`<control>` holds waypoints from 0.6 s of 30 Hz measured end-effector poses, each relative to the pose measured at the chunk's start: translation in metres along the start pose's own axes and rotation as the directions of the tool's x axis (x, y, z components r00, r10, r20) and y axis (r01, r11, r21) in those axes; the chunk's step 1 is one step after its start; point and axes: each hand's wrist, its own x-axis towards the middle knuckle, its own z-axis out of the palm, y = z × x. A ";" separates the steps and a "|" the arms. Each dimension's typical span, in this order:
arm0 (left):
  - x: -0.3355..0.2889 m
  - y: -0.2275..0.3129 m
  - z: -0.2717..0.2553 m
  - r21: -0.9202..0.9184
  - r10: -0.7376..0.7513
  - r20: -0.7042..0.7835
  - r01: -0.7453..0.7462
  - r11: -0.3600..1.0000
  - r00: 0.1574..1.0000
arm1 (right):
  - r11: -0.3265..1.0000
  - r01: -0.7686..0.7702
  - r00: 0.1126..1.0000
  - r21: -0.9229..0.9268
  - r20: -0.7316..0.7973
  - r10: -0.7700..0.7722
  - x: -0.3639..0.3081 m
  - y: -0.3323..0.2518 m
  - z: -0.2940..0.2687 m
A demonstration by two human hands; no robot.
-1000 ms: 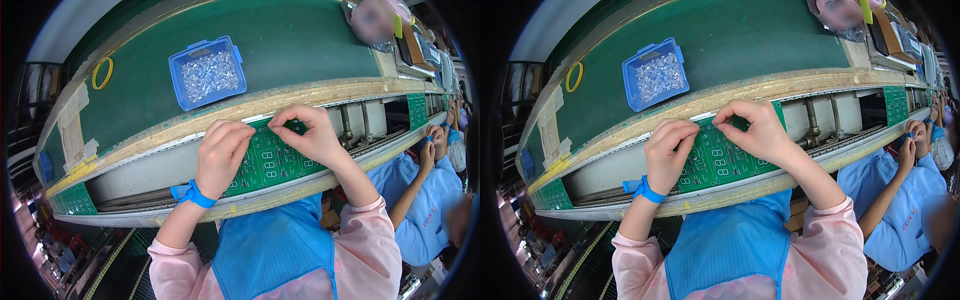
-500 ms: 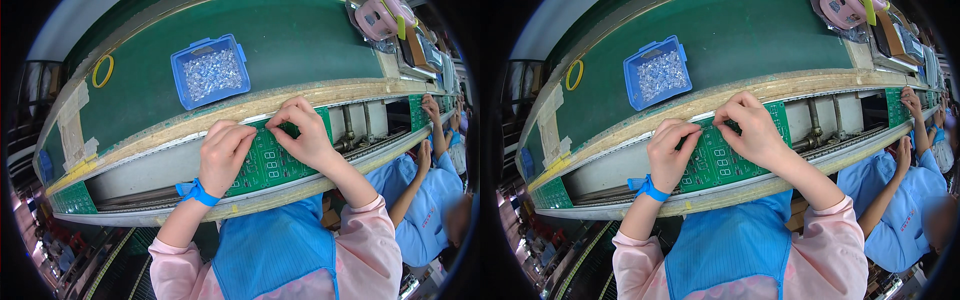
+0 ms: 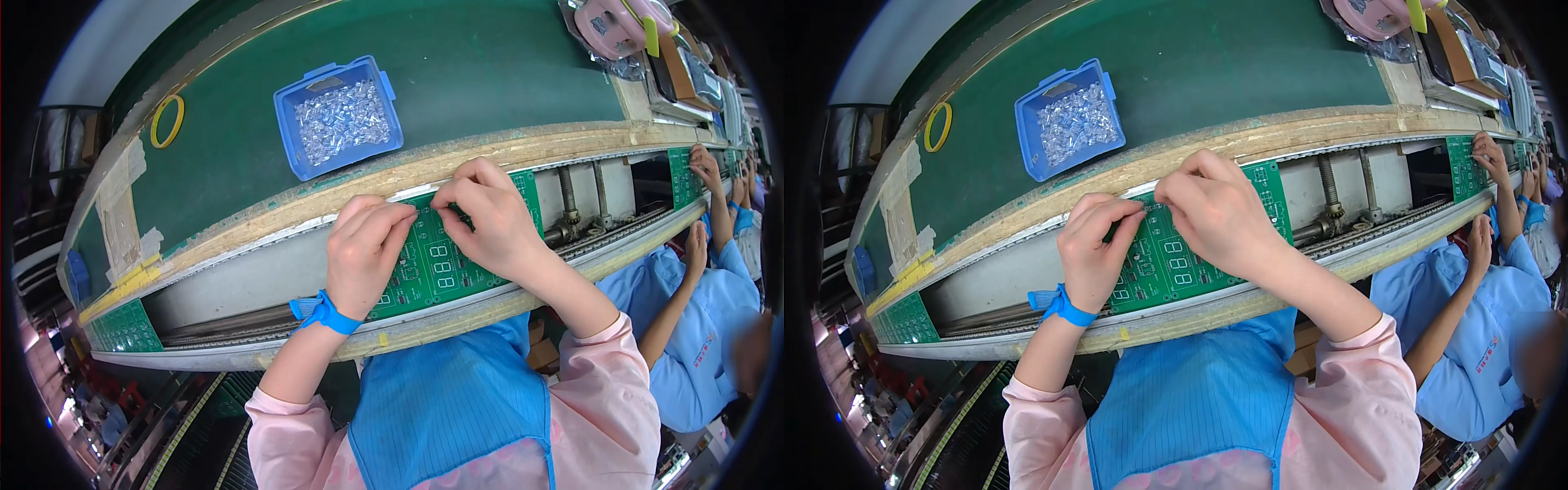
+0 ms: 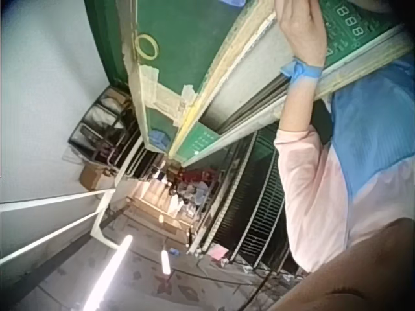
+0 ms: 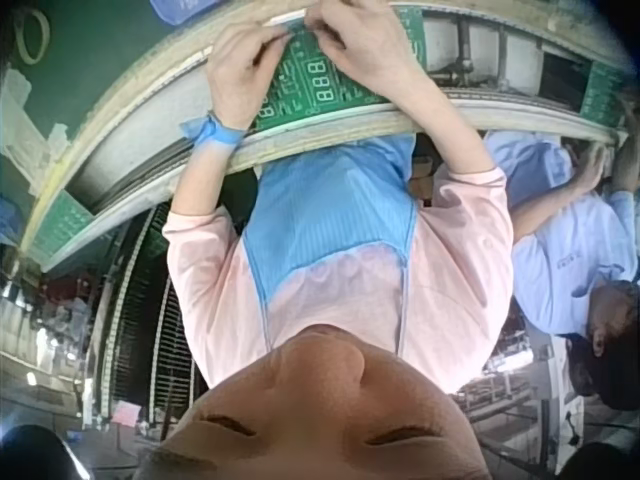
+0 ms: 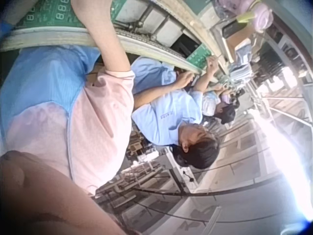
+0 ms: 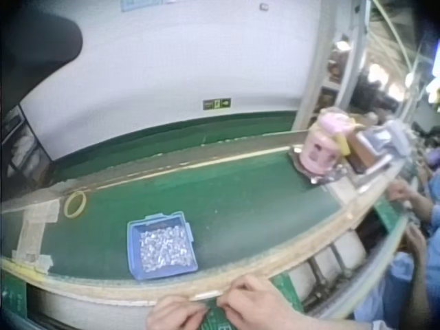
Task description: The person places small electronic components onto a green circuit board by hand. They pick components from a blue container and insert them into specific slots on the board, working along a production line.
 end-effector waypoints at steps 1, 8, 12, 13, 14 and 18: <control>0.000 0.000 0.000 0.004 -0.003 0.001 0.003 1.000 1.000 | 0.999 0.040 0.999 -0.037 -0.010 -0.040 0.002 -0.002 0.000; 0.000 0.003 0.001 0.029 -0.007 0.018 0.006 1.000 1.000 | 0.990 0.012 1.000 -0.140 0.017 -0.009 0.006 -0.010 -0.004; 0.001 0.004 0.003 0.046 -0.005 0.020 0.004 0.999 1.000 | 0.992 -0.079 0.987 -0.094 0.129 0.091 0.009 -0.007 -0.013; 0.001 0.004 0.003 0.055 -0.007 0.029 0.006 0.998 1.000 | 0.991 -0.104 0.979 -0.082 0.165 0.116 0.012 -0.006 -0.016; 0.001 0.004 0.004 0.066 -0.009 0.038 0.007 0.998 0.999 | 0.994 -0.092 0.985 -0.052 0.143 0.099 0.018 -0.005 -0.020; 0.002 0.007 0.006 0.120 -0.020 0.065 0.012 0.993 0.998 | 0.999 0.037 0.999 -0.022 0.011 -0.037 0.066 0.002 -0.021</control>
